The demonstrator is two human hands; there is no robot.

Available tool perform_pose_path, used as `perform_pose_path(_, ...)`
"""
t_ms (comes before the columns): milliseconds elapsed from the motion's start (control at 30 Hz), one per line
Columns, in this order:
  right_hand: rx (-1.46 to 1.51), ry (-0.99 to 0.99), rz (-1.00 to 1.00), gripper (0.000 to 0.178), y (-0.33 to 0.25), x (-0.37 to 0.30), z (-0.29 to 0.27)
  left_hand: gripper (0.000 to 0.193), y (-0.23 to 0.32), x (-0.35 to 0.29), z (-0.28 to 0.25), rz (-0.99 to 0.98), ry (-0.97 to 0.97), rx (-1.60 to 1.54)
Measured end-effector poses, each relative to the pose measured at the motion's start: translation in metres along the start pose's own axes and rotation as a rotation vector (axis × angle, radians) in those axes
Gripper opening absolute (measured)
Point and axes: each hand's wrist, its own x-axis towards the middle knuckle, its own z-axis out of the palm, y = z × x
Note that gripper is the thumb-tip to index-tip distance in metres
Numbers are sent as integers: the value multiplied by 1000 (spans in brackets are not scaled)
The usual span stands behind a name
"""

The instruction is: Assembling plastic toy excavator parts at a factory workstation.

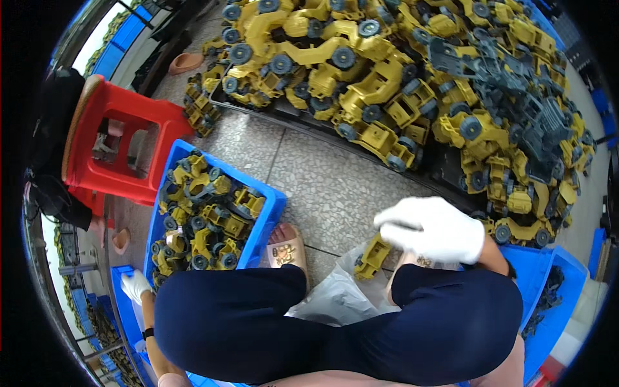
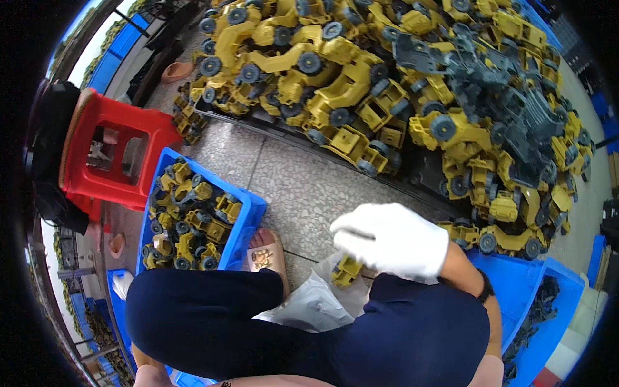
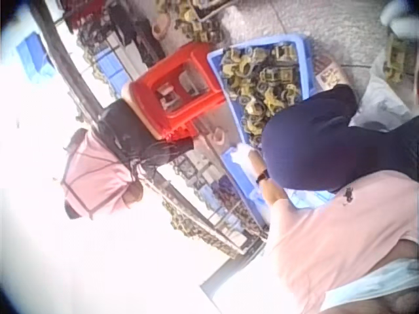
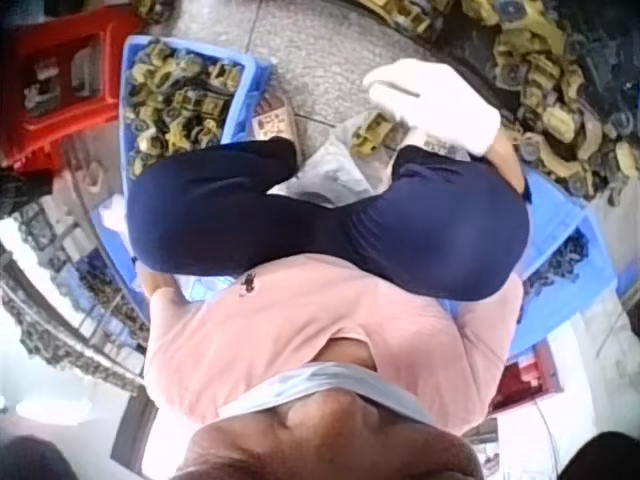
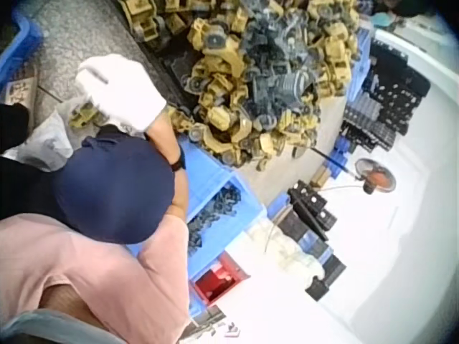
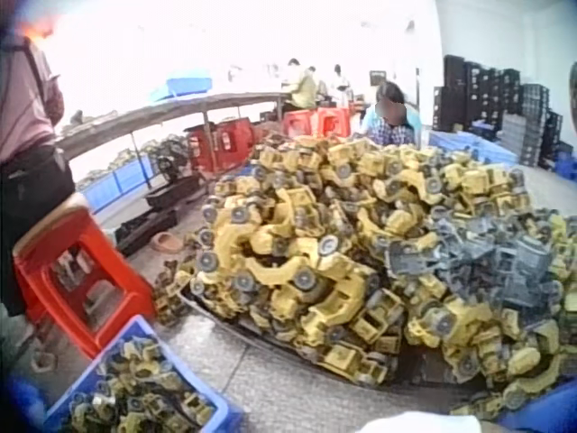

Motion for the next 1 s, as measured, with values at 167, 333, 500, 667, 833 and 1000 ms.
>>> perform_pose_path(167, -473, 83, 69, 49, 128, 14, 73, 45, 193, -104, -110, 1035, 265, -622)
perform_pose_path(333, -654, 279, -57, 67, 164, 30, 152, 40, 281, -228, -167, 1805, -368, -843)
perform_pose_path(500, -509, 112, -107, 43, 175, 40, 148, 22, 302, -293, -123, 2146, -995, -560)
perform_pose_path(667, -106, 356, 73, 52, 136, 29, 107, 37, 306, -297, -112, 1591, -1505, -166)
perform_pose_path(833, 206, 298, 126, 62, 92, 45, 85, 76, 293, -309, -122, 1160, -2050, -627)
perform_pose_path(1000, 273, 299, -54, 73, 66, 54, 91, 59, 296, -331, -126, 752, -2145, -1029)
